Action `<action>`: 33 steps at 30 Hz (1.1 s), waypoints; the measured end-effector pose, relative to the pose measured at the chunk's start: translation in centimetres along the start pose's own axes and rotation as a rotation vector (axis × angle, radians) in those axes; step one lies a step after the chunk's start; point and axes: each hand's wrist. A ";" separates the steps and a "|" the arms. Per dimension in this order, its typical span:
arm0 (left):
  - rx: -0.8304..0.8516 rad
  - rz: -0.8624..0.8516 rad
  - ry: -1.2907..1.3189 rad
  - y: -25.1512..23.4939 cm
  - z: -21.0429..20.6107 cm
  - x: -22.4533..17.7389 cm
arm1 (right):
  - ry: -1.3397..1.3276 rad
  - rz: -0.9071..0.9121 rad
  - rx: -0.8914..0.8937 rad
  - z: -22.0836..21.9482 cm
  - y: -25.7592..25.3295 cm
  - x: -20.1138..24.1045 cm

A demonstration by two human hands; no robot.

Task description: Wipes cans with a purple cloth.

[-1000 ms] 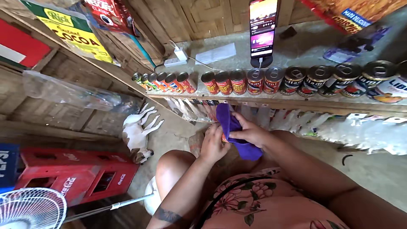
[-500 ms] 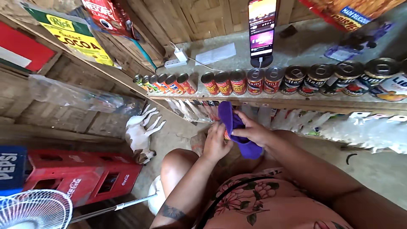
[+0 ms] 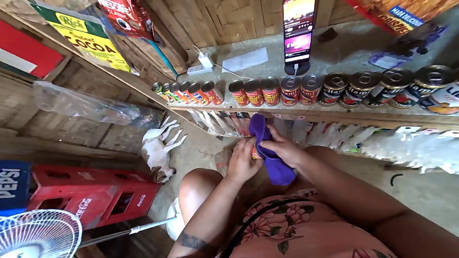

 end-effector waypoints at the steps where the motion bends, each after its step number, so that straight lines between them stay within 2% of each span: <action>1: 0.014 -0.003 0.001 0.1 0.1 -0.1 | 0.004 -0.014 0.036 0.1 0.0 0.0; 5: 0.054 -0.037 0.032 0.2 0.5 -0.3 | 0.078 -0.060 0.170 0.9 -0.1 0.7; 9: 0.310 0.005 0.158 -0.1 1.7 -1.6 | 0.176 -0.071 0.294 2.3 -0.2 1.8; 12: 0.464 -0.011 0.336 -0.2 1.7 -1.9 | 0.207 -0.076 0.401 3.5 -0.2 2.4; 15: 0.503 -0.047 0.643 -0.3 1.1 -1.5 | 0.207 -0.086 0.496 4.2 -0.2 2.5; 18: 0.500 -0.036 0.859 -0.7 1.2 -1.5 | 0.198 -0.080 0.543 4.6 -0.2 2.5; 23: 0.424 0.189 0.807 -1.3 1.6 -0.8 | 0.141 -0.018 0.454 4.7 -0.2 2.8; 33: 0.131 0.307 0.888 -1.2 2.0 0.4 | -0.021 0.031 0.183 3.7 -0.2 2.0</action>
Point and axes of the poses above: each hand's wrist, its own y-axis away from the middle knuckle, its own z-axis out of the back of the hand, x = y × z, and after that the axes turned 8 degrees about -y, right-handed
